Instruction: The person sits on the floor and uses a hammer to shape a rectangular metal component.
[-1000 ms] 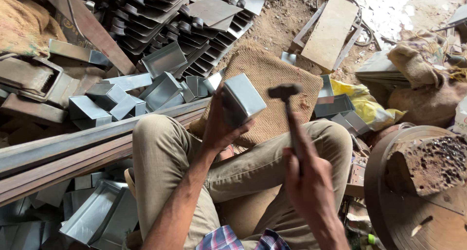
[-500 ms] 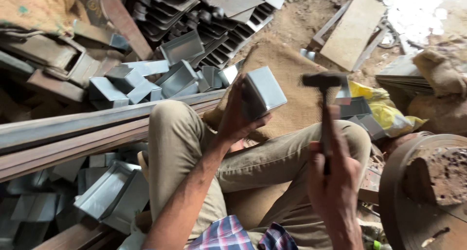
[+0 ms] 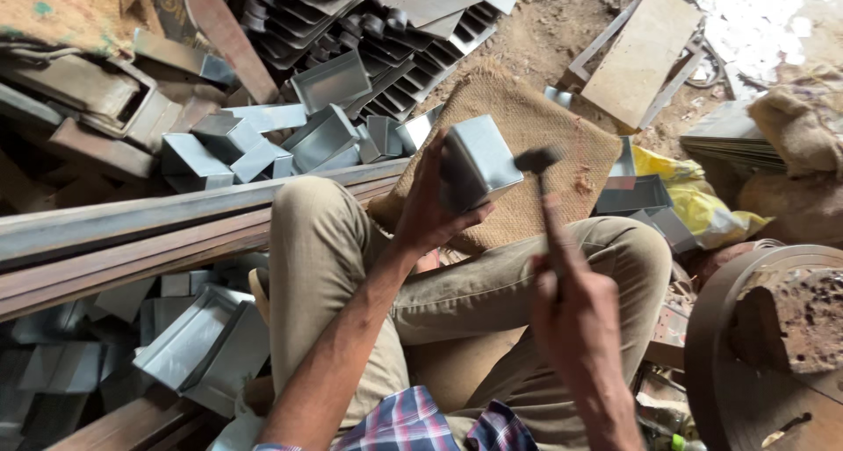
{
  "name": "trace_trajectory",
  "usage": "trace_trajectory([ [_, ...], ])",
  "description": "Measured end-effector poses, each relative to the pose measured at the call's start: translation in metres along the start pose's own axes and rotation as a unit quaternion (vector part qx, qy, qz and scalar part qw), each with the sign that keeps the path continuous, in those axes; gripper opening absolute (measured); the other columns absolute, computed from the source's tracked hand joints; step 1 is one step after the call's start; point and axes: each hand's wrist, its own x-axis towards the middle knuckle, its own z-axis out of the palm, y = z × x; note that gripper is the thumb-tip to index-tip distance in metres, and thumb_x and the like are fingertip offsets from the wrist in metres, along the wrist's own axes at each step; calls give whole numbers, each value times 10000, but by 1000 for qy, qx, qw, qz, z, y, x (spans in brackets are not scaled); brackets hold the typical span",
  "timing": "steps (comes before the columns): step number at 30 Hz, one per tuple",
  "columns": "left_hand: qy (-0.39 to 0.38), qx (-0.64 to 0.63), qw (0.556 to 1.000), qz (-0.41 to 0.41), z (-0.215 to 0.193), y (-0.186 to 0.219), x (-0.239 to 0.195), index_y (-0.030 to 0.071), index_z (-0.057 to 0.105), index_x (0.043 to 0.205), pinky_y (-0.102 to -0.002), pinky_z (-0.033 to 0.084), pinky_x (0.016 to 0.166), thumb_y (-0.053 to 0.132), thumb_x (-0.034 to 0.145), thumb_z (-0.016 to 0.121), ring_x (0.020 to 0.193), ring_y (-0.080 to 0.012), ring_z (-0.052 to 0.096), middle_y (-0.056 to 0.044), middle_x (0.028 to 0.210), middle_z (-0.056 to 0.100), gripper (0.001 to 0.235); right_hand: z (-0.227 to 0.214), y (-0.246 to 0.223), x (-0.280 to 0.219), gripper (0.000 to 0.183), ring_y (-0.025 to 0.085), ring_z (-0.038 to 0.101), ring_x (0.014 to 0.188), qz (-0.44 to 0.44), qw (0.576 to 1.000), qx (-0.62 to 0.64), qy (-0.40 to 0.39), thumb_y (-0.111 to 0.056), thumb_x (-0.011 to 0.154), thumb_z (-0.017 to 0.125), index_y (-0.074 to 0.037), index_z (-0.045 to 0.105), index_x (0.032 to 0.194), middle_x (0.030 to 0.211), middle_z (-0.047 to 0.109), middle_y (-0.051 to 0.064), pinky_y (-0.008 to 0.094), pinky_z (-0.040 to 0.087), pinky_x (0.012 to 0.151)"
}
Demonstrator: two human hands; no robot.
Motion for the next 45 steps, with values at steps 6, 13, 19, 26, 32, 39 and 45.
trace_trajectory([
  [6, 0, 14, 1000, 25, -1, -4, 0, 47, 143, 1659, -518, 493, 1181, 530, 765, 899, 1447, -399, 492, -253, 1582, 396, 1267, -3, 11, -9, 615, 171, 479, 463, 45, 988, -22, 146, -84, 1060, 559, -147, 351, 1635, 623, 564, 115, 359, 396, 486],
  [13, 11, 0, 999, 35, -1, -5, -1, 52, 139, 1663, -496, 457, 1215, 494, 744, 920, 1472, -390, 470, -246, 1611, 373, 1284, -27, 9, -10, 655, 112, 548, 518, 40, 993, -5, 109, -45, 1023, 510, -139, 326, 1645, 711, 677, 80, 297, 438, 481],
  [19, 7, 2, 999, 37, 1, -6, -1, 64, 112, 1665, -480, 462, 1199, 464, 748, 928, 1463, -376, 468, -250, 1623, 347, 1291, 22, 40, -14, 720, 96, 570, 563, -24, 979, 1, 202, -21, 1033, 497, -207, 233, 1677, 777, 672, 85, 251, 439, 508],
  [26, 22, -1, 999, 34, -2, -9, -3, 71, 113, 1673, -498, 458, 1215, 465, 747, 934, 1475, -385, 462, -249, 1611, 368, 1298, -15, 15, -34, 767, 93, 579, 605, 84, 985, -3, 151, 35, 1011, 467, -196, 236, 1706, 924, 739, 77, 233, 435, 509],
  [32, 9, 12, 999, 33, -2, -6, -1, 83, 100, 1668, -494, 481, 1186, 463, 746, 935, 1460, -386, 465, -255, 1604, 358, 1301, 9, 23, -28, 635, 91, 563, 663, -25, 973, 108, 201, -112, 1138, 500, -158, 208, 1701, 920, 703, 81, 250, 456, 612],
  [39, 16, 4, 1000, 25, -3, 0, -1, 126, 106, 1676, -520, 479, 1188, 430, 751, 938, 1435, -401, 485, -254, 1564, 389, 1281, -13, 12, -13, 668, 139, 496, 451, 66, 995, -44, 62, -167, 1053, 550, -158, 291, 1669, 542, 541, 84, 330, 400, 466],
  [45, 5, -48, 999, 17, -1, -1, 1, 140, 118, 1668, -521, 537, 1159, 423, 746, 946, 1438, -396, 499, -261, 1534, 397, 1271, 4, 23, -26, 685, 161, 512, 523, 60, 975, -8, 212, -78, 1041, 453, -195, 229, 1678, 669, 575, 105, 346, 443, 522],
])
